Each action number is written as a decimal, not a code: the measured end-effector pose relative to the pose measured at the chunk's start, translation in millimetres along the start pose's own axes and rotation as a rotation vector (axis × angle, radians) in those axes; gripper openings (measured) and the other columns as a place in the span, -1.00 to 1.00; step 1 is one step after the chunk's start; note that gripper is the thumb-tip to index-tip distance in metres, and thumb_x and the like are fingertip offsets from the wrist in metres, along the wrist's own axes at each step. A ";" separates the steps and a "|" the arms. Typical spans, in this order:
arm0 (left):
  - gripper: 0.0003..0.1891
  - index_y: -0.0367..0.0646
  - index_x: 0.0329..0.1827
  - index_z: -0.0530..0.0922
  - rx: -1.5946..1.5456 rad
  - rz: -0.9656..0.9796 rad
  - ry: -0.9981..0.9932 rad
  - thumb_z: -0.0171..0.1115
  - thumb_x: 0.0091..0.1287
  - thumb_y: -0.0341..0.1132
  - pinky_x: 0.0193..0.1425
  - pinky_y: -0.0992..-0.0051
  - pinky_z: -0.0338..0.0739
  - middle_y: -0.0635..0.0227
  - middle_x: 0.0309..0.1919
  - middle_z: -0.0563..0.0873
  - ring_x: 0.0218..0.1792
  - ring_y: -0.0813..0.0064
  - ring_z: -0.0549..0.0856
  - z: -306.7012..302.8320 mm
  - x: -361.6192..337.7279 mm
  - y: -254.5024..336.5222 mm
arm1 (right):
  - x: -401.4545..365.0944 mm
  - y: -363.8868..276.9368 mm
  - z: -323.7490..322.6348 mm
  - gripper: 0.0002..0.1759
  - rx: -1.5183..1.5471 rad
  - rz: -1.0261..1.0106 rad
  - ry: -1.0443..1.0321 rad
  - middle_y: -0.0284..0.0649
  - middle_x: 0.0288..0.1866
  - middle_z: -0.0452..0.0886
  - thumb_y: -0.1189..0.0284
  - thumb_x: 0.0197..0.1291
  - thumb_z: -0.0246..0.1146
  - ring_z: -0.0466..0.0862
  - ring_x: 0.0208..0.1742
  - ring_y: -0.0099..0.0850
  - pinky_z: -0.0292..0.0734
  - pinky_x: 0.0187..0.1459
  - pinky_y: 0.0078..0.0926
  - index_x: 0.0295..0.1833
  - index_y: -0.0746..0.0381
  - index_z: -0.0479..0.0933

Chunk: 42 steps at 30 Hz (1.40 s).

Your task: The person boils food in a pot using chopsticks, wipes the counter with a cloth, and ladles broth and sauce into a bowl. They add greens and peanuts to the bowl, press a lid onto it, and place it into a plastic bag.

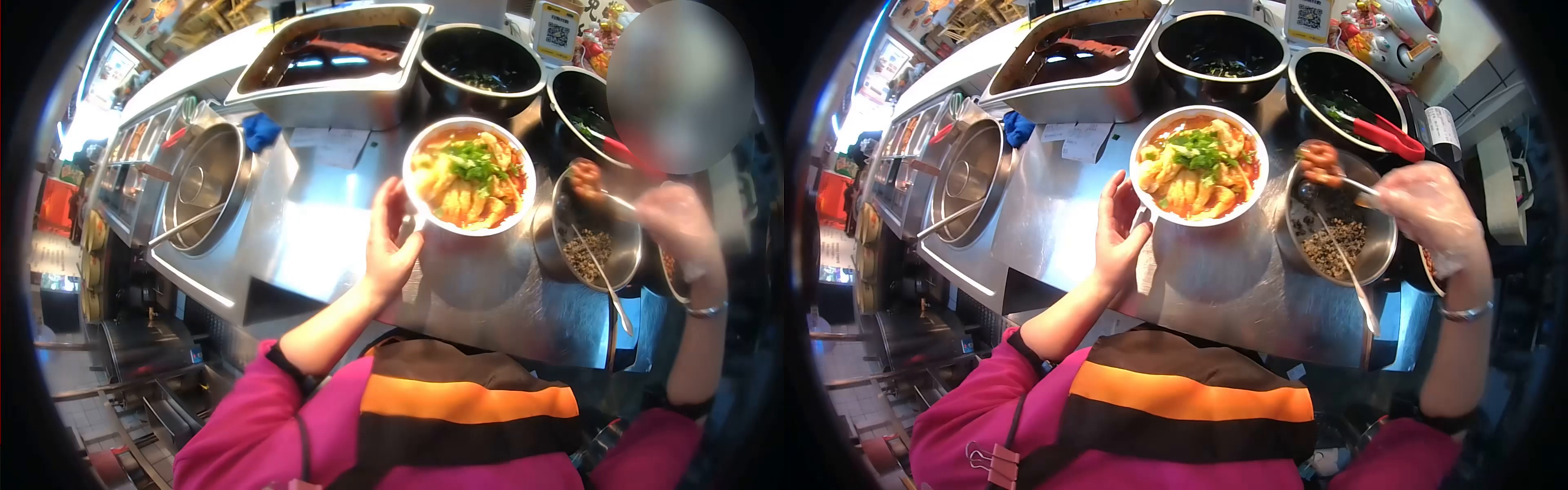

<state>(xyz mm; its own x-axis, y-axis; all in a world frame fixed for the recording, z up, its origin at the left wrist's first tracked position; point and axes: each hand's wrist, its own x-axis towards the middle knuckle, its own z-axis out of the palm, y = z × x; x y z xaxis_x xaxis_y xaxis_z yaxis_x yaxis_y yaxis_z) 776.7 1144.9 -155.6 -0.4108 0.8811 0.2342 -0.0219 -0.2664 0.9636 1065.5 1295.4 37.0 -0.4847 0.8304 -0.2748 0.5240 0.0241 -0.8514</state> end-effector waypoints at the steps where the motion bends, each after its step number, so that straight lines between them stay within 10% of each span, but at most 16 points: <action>1: -0.26 -0.18 0.34 0.00 -0.027 -0.002 -0.009 0.01 0.03 -0.66 0.38 0.39 0.02 0.15 0.24 0.23 0.31 0.34 0.18 -5.1 -0.6 4.9 | 7.8 -2.9 20.9 -0.86 0.022 -0.072 0.008 -0.42 -0.64 0.43 0.44 -0.04 0.28 0.32 -0.69 -0.72 0.13 -0.67 -0.80 -0.41 0.29 0.52; 5: -0.26 -0.15 0.34 -0.02 0.134 0.053 -0.120 -0.03 0.04 -0.68 0.38 0.33 -0.02 0.09 0.26 0.20 0.33 0.28 0.16 -41.3 -6.1 14.6 | 41.9 -12.6 83.3 -0.85 -0.026 0.011 -0.055 -0.39 -0.60 0.46 0.42 -0.01 0.23 0.40 -0.58 -0.67 0.27 -0.56 -0.72 -0.43 0.31 0.56; 9: -0.28 -0.20 0.34 -0.03 0.109 0.111 -0.054 -0.03 0.05 -0.65 0.39 0.32 -0.06 0.09 0.26 0.20 0.33 0.28 0.16 -70.5 -4.0 16.0 | 42.9 -14.6 123.9 -0.87 -0.864 -0.578 0.342 -0.16 -0.57 0.52 0.41 0.00 0.21 0.51 -0.58 -0.32 0.43 -0.50 -0.46 -0.42 0.27 0.52; 15: -0.29 -0.16 0.34 -0.03 0.109 0.089 0.151 0.00 0.09 -0.64 0.39 0.33 -0.10 0.08 0.27 0.21 0.33 0.27 0.16 -86.7 5.7 19.5 | 18.1 -22.3 107.1 -0.89 -1.049 -0.843 0.645 -0.13 -0.46 0.57 0.58 -0.03 0.24 0.59 -0.49 -0.31 0.46 -0.45 -0.47 -0.30 0.25 0.55; 19: -0.31 -0.19 0.34 -0.07 0.119 0.133 0.114 -0.05 0.12 -0.65 0.37 0.29 -0.02 0.04 0.25 0.23 0.32 0.23 0.16 -87.6 0.7 7.3 | -30.4 -15.3 34.3 -0.85 -0.893 -0.341 0.979 -0.21 -0.56 0.56 0.38 0.07 0.23 0.53 -0.56 -0.45 0.39 -0.49 -0.52 -0.36 0.26 0.56; 20: -0.33 -0.20 0.33 -0.06 0.082 0.140 0.156 -0.07 0.14 -0.65 0.37 0.29 0.00 0.04 0.23 0.25 0.31 0.22 0.19 -85.0 -1.0 8.9 | -46.4 -5.9 8.4 -0.82 -0.681 -0.006 0.959 -0.33 -0.63 0.49 0.37 0.08 0.22 0.45 -0.60 -0.59 0.31 -0.55 -0.59 -0.40 0.28 0.56; 23: -0.39 -0.18 0.31 0.01 0.119 0.190 0.242 -0.10 0.16 -0.63 0.36 0.36 0.03 0.06 0.19 0.32 0.26 0.27 0.28 -80.3 -0.4 10.1 | -77.6 106.9 -76.4 -0.75 -0.414 0.075 0.848 -0.40 -0.74 0.39 0.37 0.08 0.20 0.29 -0.76 -0.70 0.12 -0.71 -0.74 -0.58 0.24 0.51; 25: -0.42 -0.18 0.31 0.01 0.212 0.137 0.226 -0.11 0.19 -0.60 0.35 0.35 0.06 0.06 0.19 0.32 0.26 0.28 0.29 -79.8 0.7 10.5 | -73.5 118.2 -80.2 -0.83 -0.384 0.467 0.732 -0.38 -0.68 0.45 0.39 0.07 0.19 0.30 -0.75 -0.71 0.15 -0.70 -0.78 -0.39 0.30 0.56; 29: -0.43 -0.17 0.31 0.02 0.296 0.151 0.188 -0.08 0.22 -0.57 0.33 0.36 0.09 0.07 0.17 0.36 0.23 0.29 0.33 -71.4 2.5 17.7 | -86.0 106.6 -49.2 -0.56 -0.007 0.377 0.927 -0.32 -0.49 0.55 0.42 0.06 0.19 0.37 -0.63 -0.73 0.19 -0.64 -0.84 0.09 0.33 0.41; 32: -0.44 -0.18 0.31 0.03 0.314 0.114 0.191 -0.07 0.23 -0.55 0.32 0.37 0.10 0.08 0.16 0.37 0.22 0.29 0.35 -53.8 2.9 18.1 | -109.2 157.2 -21.6 -0.69 -0.319 0.055 1.342 -0.21 -0.27 0.59 0.50 0.15 0.14 0.53 -0.38 -0.65 0.48 -0.25 -0.71 0.02 0.36 0.45; 36: -0.46 -0.19 0.30 0.04 0.298 0.059 0.134 -0.07 0.25 -0.55 0.29 0.37 0.15 0.07 0.15 0.38 0.19 0.32 0.36 -42.6 -0.9 0.2 | -85.0 143.2 83.3 -0.29 0.572 -0.331 0.728 -0.42 -0.51 0.36 0.63 -0.08 0.29 0.37 -0.46 -0.69 0.53 -0.30 -0.65 0.25 0.38 0.20; 37: -0.46 -0.19 0.30 0.04 0.315 0.051 0.129 -0.07 0.25 -0.55 0.29 0.37 0.15 0.07 0.15 0.38 0.19 0.32 0.36 -41.9 0.9 0.0 | -80.1 148.3 94.1 -0.17 0.264 -0.387 0.665 -0.45 -0.52 0.32 0.54 -0.16 0.39 0.35 -0.47 -0.69 0.44 -0.39 -0.75 0.28 0.36 0.17; 42: -0.46 -0.21 0.30 0.04 0.345 0.051 0.125 -0.07 0.25 -0.56 0.27 0.35 0.20 0.03 0.14 0.38 0.16 0.29 0.39 -46.1 3.1 -2.4 | -54.8 112.4 88.6 -0.79 -0.006 -0.433 0.765 -0.17 -0.39 0.59 0.52 0.14 0.10 0.55 -0.43 -0.44 0.40 -0.42 -0.52 -0.14 0.39 0.50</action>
<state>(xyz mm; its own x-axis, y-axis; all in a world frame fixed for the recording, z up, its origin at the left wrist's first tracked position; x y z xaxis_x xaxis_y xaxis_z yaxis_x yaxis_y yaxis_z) 733.4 1130.2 -163.1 -0.5119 0.8099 0.2864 0.3015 -0.1427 0.9427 1089.0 1203.3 -83.3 -0.0408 0.8928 0.4485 0.4073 0.4248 -0.8085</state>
